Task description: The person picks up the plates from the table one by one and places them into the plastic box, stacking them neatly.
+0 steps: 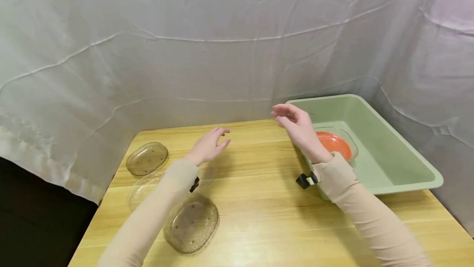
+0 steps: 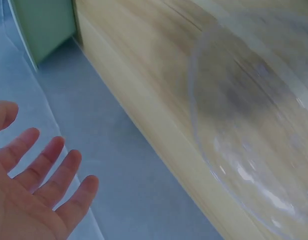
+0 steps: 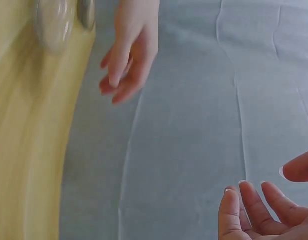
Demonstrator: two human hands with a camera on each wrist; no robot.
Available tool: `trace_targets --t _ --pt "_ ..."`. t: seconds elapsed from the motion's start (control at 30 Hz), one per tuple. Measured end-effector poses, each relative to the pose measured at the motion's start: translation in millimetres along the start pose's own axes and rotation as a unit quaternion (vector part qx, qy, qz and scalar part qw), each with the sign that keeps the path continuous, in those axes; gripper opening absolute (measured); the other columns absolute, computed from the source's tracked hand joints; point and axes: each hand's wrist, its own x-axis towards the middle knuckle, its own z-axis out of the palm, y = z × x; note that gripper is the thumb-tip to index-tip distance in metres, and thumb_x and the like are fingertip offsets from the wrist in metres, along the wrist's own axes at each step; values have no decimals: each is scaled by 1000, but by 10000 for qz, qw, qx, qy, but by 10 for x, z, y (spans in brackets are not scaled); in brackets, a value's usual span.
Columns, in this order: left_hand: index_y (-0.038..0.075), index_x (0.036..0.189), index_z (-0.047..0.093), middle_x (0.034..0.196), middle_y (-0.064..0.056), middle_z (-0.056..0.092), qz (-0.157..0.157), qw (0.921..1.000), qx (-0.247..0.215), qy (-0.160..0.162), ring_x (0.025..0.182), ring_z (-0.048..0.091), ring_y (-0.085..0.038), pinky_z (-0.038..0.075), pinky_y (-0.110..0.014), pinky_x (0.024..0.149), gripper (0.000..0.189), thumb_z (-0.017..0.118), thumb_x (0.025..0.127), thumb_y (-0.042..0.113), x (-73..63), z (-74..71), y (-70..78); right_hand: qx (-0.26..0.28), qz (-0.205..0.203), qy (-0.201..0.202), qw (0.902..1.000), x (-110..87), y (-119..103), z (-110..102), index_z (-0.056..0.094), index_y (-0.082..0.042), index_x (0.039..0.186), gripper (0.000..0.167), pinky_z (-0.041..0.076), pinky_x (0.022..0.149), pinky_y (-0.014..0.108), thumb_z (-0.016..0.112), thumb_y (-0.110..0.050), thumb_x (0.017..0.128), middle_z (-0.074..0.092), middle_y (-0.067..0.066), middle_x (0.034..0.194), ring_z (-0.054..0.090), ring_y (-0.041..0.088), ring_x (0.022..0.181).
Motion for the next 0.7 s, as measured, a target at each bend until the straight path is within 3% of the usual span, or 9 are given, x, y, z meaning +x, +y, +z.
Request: trace_targets --t 0.23,0.4,0.57,0.7 --pt "8 145 49 144 -18 54 -429 9987 36 -290 127 59 -39 51 -55 105 48 48 106 35 -122 -151 -317 651 224 -471 9965 -128 94 381 56 8 132 36 57 91 20 50 2 97 61 28 124 65 5 98" --pt "4 146 47 145 -24 53 -568 9972 50 -485 130 56 -40 47 -56 109 50 48 106 34 -163 -181 -483 1164 697 -718 9882 -214 266 637 53 9 134 37 58 97 29 46 0 99 58 34 128 66 9 98" --pt "-1 146 45 143 -28 54 -717 9947 -25 -730 130 54 -43 45 -57 111 54 47 106 34 -184 -164 -612 1597 1303 -985 9736 -273 444 812 52 8 134 36 55 104 38 47 -4 100 62 23 123 65 14 100" --pt "-3 147 43 141 -30 54 -892 9910 -167 -986 130 54 -45 45 -58 110 55 47 106 33 -223 -145 -721 1833 1778 -1049 9611 -295 553 916 54 6 132 34 57 97 31 51 -5 100 65 12 115 66 15 97"
